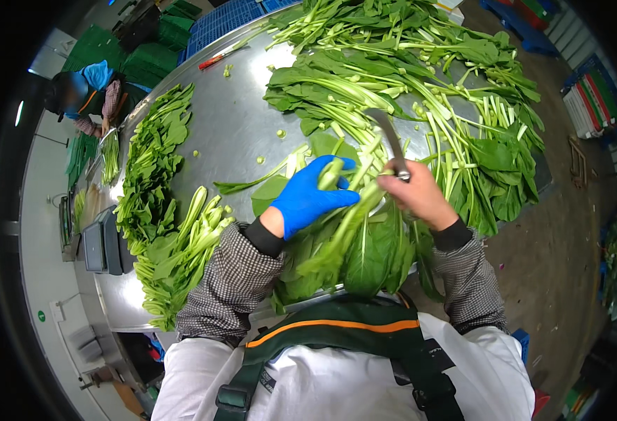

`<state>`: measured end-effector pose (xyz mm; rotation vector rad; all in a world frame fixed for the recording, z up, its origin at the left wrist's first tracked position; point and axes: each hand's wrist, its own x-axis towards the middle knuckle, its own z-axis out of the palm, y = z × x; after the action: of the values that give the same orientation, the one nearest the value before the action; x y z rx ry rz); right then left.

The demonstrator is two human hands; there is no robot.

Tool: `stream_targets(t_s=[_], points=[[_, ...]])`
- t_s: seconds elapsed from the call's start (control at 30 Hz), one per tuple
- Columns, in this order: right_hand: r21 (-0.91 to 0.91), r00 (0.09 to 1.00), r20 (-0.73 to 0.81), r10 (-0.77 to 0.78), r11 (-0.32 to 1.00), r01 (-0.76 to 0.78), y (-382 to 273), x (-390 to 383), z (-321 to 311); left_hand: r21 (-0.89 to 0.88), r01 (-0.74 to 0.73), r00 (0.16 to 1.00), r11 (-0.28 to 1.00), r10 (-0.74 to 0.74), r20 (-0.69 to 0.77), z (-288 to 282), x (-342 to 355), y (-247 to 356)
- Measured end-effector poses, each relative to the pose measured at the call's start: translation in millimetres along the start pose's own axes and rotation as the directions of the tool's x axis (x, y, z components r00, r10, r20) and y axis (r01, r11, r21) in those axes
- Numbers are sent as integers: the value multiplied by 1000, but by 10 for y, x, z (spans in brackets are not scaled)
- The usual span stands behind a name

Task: Trimming the root ends off leafy green vegetables using a small knife on a metal preparation table.

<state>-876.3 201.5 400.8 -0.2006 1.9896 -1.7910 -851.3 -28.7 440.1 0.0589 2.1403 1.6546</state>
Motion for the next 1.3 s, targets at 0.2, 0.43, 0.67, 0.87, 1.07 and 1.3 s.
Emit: stream_targets(t_s=[0.2,0.43,0.67,0.87,1.07,1.3], points=[[-813,910,-256,-326,581,-21,474,342,-499,48,5,990,999,2,-143,-397,-97,-472],[-918,849,-160,-504,393,61,446,1483,46,218,68,977,974,-21,-213,-235,-136,-430],[-922,847,-99,-522,368,119,478,1539,246,243,74,952,967,4,-305,-387,-242,-454],[-829,784,35,-619,421,369,-230,677,253,587,-236,846,774,461,-267,-360,-107,-135],[-368,929,1,-370,864,344,-450,317,275,488,-200,932,850,319,-173,-289,46,-39],[-808,665,-29,-746,409,424,-272,212,314,-165,34,999,986,-27,47,-280,-93,80]])
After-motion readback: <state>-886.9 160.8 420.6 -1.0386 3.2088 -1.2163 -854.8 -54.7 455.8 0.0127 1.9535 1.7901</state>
